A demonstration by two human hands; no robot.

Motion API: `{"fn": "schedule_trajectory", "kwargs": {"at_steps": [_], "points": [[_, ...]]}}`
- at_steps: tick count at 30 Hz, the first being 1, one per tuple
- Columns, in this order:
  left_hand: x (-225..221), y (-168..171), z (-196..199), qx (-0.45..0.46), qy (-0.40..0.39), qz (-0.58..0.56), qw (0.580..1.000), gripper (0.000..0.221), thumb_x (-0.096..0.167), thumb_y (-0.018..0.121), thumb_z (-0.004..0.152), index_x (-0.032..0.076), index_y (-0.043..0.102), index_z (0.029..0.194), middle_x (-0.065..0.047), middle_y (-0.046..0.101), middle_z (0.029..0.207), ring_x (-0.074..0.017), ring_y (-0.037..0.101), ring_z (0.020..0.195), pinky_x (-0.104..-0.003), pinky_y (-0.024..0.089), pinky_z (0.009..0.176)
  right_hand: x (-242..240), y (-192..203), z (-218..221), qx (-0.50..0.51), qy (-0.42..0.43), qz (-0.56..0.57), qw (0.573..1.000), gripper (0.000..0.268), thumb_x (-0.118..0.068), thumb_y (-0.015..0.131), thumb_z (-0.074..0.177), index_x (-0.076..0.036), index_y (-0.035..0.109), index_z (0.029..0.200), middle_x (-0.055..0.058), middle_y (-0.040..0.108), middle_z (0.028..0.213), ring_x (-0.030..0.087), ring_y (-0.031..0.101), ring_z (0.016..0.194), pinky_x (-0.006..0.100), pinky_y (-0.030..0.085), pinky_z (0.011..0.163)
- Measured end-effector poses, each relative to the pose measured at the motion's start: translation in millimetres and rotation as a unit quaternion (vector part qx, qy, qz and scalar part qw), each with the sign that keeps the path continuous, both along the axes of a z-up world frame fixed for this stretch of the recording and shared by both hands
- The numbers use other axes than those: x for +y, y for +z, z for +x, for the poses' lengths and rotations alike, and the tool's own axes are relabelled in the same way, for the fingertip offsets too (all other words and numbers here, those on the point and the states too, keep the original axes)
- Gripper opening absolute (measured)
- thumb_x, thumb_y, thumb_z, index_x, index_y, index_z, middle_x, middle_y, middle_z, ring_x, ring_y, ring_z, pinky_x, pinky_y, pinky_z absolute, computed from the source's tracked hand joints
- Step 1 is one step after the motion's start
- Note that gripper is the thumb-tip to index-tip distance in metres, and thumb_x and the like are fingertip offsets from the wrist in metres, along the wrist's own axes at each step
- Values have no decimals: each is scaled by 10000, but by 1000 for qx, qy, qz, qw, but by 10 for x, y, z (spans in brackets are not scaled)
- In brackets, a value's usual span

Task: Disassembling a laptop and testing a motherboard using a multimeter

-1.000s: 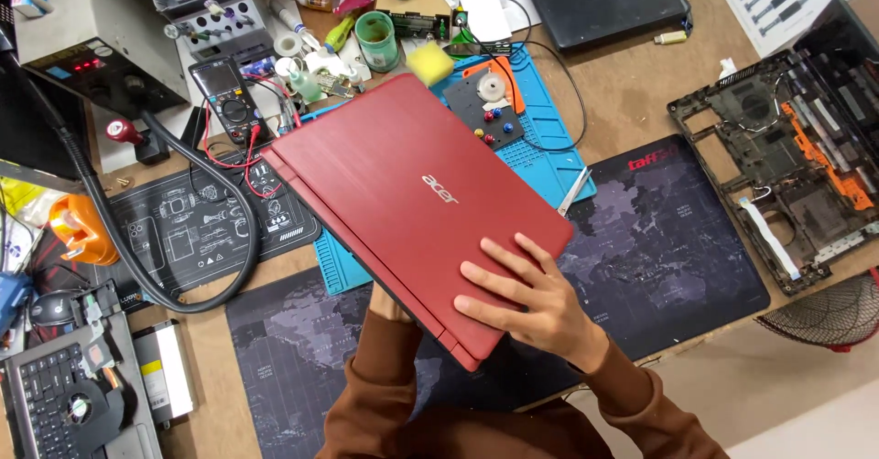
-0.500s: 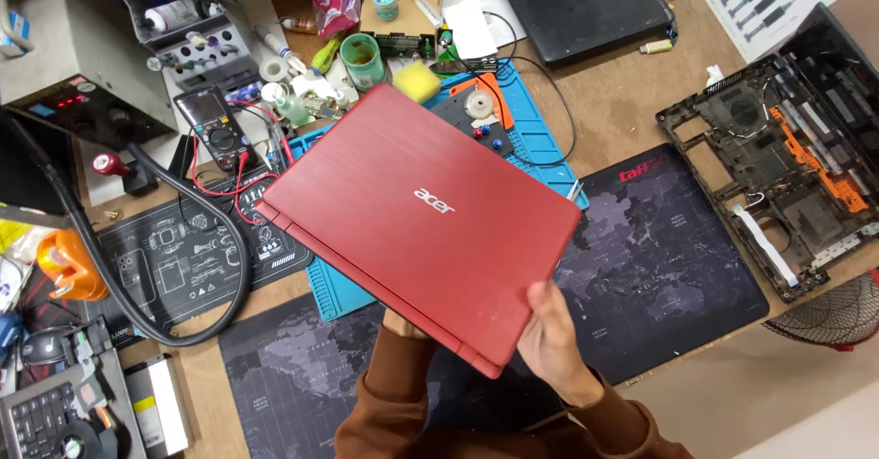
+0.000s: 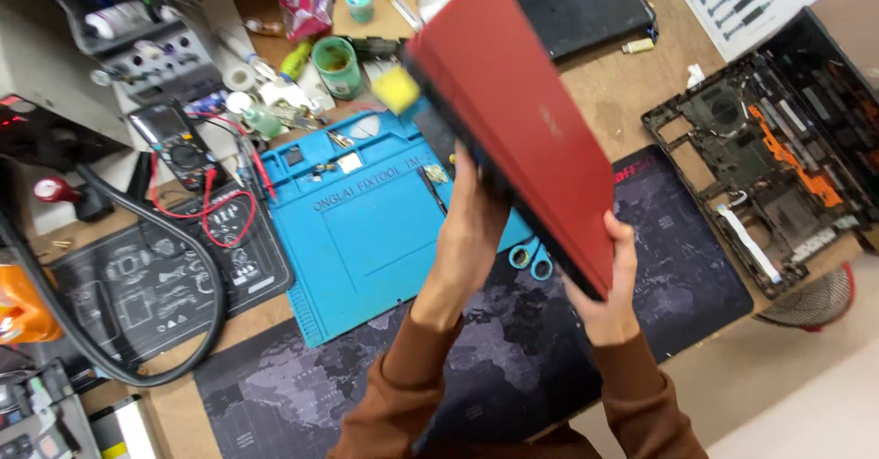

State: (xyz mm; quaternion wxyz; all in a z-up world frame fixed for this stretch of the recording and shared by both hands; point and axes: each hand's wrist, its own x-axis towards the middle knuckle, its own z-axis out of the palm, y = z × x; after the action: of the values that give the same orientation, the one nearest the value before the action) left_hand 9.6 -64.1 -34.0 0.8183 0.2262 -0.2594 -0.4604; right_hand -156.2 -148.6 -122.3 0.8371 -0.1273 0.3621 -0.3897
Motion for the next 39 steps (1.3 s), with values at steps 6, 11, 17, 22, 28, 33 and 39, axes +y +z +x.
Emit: {"fn": "schedule_trajectory", "kwargs": {"at_steps": [6,11,17,22,28,33,39], "points": [[-312,111,70,-21,-8,23,999,810,501,394,1077,217,-132,1624,-289,-173,1661,-555,-81,1512,-670,11,1221,-190,537,344,4,-37,-91,995,309,-265,653,970,-60,683,1200,158,769,1134,254,782,968,365,682,775],[-565,-284,156,-46,-27,65,996,704,482,379,1101,219,29,1652,-237,-162,1687,-537,-144,1500,-649,-28,1216,-610,82,360,17,-24,-145,989,327,-323,659,991,-98,667,1227,121,774,1098,239,786,855,344,694,713],[-732,-659,174,-109,-6,104,989,674,430,355,1114,79,98,1630,-293,25,1661,-571,10,1499,-608,103,1261,-1137,-408,383,16,-8,-186,982,263,-297,645,1010,-166,589,1231,139,746,1143,362,777,895,515,684,796],[-840,-885,158,-215,36,179,959,614,410,340,1123,43,231,1603,-305,206,1622,-512,132,1514,-605,159,1249,-1340,-384,505,48,0,-231,972,172,-276,609,1044,-260,494,1170,144,754,1122,398,769,890,564,679,778],[-1018,-1220,23,-374,95,231,893,577,366,346,1118,30,265,1580,-341,262,1576,-557,158,1488,-718,182,1191,-1707,-479,733,82,-8,-218,972,247,-357,648,1016,-305,504,1209,108,750,1175,388,778,889,557,690,785],[-1152,-1406,59,-437,143,232,857,532,326,354,1134,12,292,1559,-313,366,1516,-507,318,1449,-671,283,1178,-2420,-779,875,70,10,-234,970,337,-381,692,996,-282,512,1263,113,726,1219,392,794,895,561,708,772],[-1136,-1347,27,-459,144,247,841,513,290,373,1124,-12,321,1535,-329,403,1473,-526,327,1433,-704,283,1162,-2866,-609,1170,55,45,-249,966,299,-378,704,967,-251,539,1182,141,764,1121,419,798,889,583,697,753]]}}
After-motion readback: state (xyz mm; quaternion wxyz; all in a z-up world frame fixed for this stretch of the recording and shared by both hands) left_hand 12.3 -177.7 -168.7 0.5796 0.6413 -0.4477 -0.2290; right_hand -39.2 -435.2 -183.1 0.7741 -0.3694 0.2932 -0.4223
